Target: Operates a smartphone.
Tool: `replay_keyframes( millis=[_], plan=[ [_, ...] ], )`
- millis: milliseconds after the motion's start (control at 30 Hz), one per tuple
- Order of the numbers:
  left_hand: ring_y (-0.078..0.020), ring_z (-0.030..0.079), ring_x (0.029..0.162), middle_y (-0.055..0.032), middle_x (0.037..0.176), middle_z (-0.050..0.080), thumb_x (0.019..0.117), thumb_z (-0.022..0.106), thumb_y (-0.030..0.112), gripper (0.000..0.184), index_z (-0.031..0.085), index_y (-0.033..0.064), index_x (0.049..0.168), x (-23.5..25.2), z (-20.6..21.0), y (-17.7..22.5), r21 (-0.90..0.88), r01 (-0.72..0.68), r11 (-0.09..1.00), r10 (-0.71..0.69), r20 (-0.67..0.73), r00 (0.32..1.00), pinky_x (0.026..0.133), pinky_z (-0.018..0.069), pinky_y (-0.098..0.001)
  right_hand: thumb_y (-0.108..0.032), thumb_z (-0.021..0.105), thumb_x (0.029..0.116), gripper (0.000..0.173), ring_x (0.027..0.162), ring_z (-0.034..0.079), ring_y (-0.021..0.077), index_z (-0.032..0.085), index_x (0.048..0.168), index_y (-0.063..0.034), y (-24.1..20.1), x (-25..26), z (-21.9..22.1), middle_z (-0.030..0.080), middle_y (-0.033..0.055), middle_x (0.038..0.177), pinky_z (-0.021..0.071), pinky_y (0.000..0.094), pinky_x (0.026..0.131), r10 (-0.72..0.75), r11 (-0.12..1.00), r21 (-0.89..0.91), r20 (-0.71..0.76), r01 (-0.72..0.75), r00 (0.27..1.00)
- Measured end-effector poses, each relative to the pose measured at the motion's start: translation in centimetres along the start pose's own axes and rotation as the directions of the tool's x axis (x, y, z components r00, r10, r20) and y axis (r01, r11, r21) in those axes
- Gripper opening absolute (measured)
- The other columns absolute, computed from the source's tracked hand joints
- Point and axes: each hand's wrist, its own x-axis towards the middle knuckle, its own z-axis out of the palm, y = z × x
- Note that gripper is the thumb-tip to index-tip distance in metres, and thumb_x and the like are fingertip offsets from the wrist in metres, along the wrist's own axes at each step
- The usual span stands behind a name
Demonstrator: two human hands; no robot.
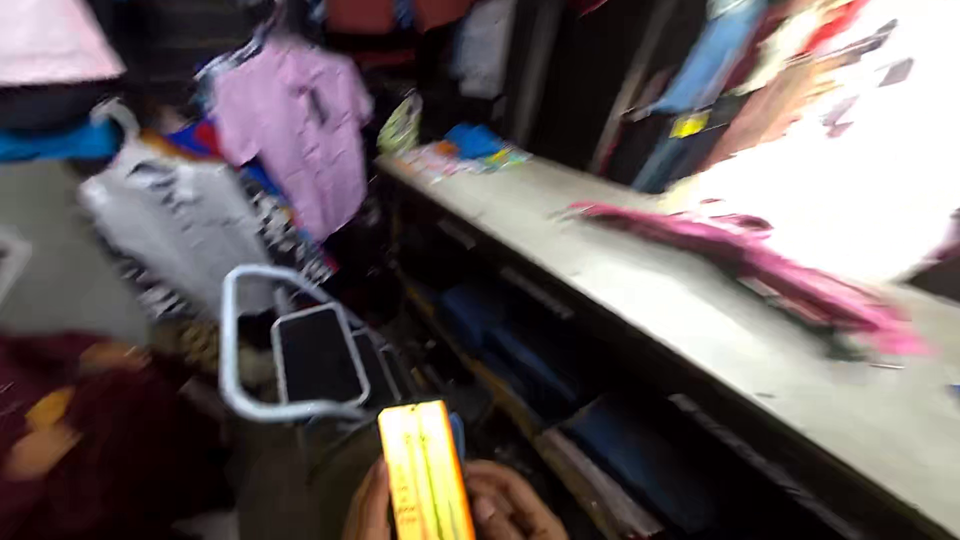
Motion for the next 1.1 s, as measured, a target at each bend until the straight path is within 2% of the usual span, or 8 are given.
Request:
replay_keyframes(
  millis=[133,233,367,433,533,700,900,1100],
  plan=[
    [-0.0168,0.073,0.101,-0.0124,0.11,0.074,0.1107,0.026,0.022,0.046,0.053,-0.0071,0.133,0.2,0.0,0.4,-0.091,0.063,0.994,-0.063,-0.006,0.998,0.094,0.0602,-0.0379,-0.007,0.046,0.1035,0.04,0.099,0.074,0.0179,0.042,0.141,0.0076,-0.6,-0.5,0.2,0.075,0.0102,0.113,0.0627,0.0372,0.082,0.087,0.992,0.091,0.058,-0.092,0.995],
    [-0.02,0.073,0.102,-0.0155,0.11,0.073,0.1101,0.028,0.025,0.047,0.054,-0.008,0.132,0.4,-0.9,-0.1,-0.118,0.04,0.992,-0.039,0.004,0.999,0.094,0.0601,-0.0394,-0.027,0.048,0.1073,0.061,0.11,0.071,0.0234,0.028,0.15,0.0122,-0.2,-0.5,0.9,0.07,0.015,0.125,0.0606,0.0425,0.092,0.067,0.987,0.136,0.14,-0.086,0.988],
    [-0.0169,0.072,0.103,-0.0134,0.112,0.072,0.11,0.03,0.027,0.047,0.052,-0.0082,0.132,0.6,-1.6,0.0,-0.079,-0.055,0.995,0.055,0.0,0.998,0.095,0.0594,-0.0371,-0.062,0.043,0.102,0.099,0.14,0.051,0.0217,0.015,0.154,0.0172,0.6,-0.3,2.1,0.044,0.0234,0.156,0.0455,0.0409,0.115,-0.001,0.996,0.085,0.28,-0.024,0.96],
    [-0.0145,0.071,0.104,-0.0122,0.113,0.071,0.1101,0.03,0.028,0.047,0.051,-0.0081,0.132,0.6,-2.0,-0.1,-0.039,-0.092,0.995,0.091,-0.02,0.996,0.097,0.0583,-0.0344,-0.062,0.041,0.1025,0.101,0.147,0.041,0.0201,0.012,0.153,0.0203,0.6,-0.2,2.7,0.031,0.0271,0.162,0.0389,0.0374,0.121,-0.033,0.999,0.052,0.331,0.017,0.943],
    [-0.0134,0.071,0.103,-0.0118,0.111,0.071,0.11,0.03,0.027,0.047,0.052,-0.0085,0.13,0.6,-2.4,0.0,-0.044,-0.119,0.992,0.116,-0.071,0.991,0.096,0.0584,-0.0337,-0.059,0.042,0.1039,0.099,0.15,0.037,0.0219,0.011,0.154,0.0201,0.9,0.2,3.2,0.026,0.0288,0.164,0.0362,0.0382,0.122,-0.062,0.997,0.066,0.374,0.041,0.925],
    [-0.0163,0.072,0.102,-0.0132,0.111,0.071,0.1099,0.03,0.026,0.045,0.052,-0.0076,0.129,0.7,-3.0,0.1,-0.092,-0.118,0.989,0.11,-0.088,0.99,0.095,0.0593,-0.0361,-0.067,0.041,0.0999,0.105,0.147,0.042,0.0248,0.008,0.155,0.016,1.7,0.6,3.9,0.036,0.0248,0.16,0.0396,0.0427,0.12,-0.068,0.993,0.119,0.344,0.028,0.936],
    [-0.0152,0.072,0.101,-0.0125,0.11,0.072,0.1101,0.027,0.025,0.046,0.053,-0.0075,0.129,0.5,-3.2,0.1,-0.087,-0.119,0.989,0.108,-0.119,0.987,0.094,0.0596,-0.0347,-0.067,0.038,0.1012,0.105,0.151,0.035,0.0261,0.008,0.155,0.0173,1.4,0.5,3.8,0.024,0.0273,0.165,0.0344,0.0452,0.123,-0.021,0.991,0.127,0.427,-0.037,0.904],
    [-0.0147,0.072,0.1,-0.0114,0.109,0.073,0.1103,0.026,0.023,0.045,0.053,-0.0079,0.129,0.7,-3.2,0.3,-0.104,-0.109,0.989,0.098,-0.101,0.99,0.094,0.0597,-0.0348,-0.066,0.039,0.1012,0.103,0.15,0.038,0.0264,0.007,0.157,0.0132,2.3,0.4,4.0,0.032,0.0236,0.163,0.036,0.0462,0.122,-0.074,0.991,0.133,0.368,0.026,0.927]
  ],
)
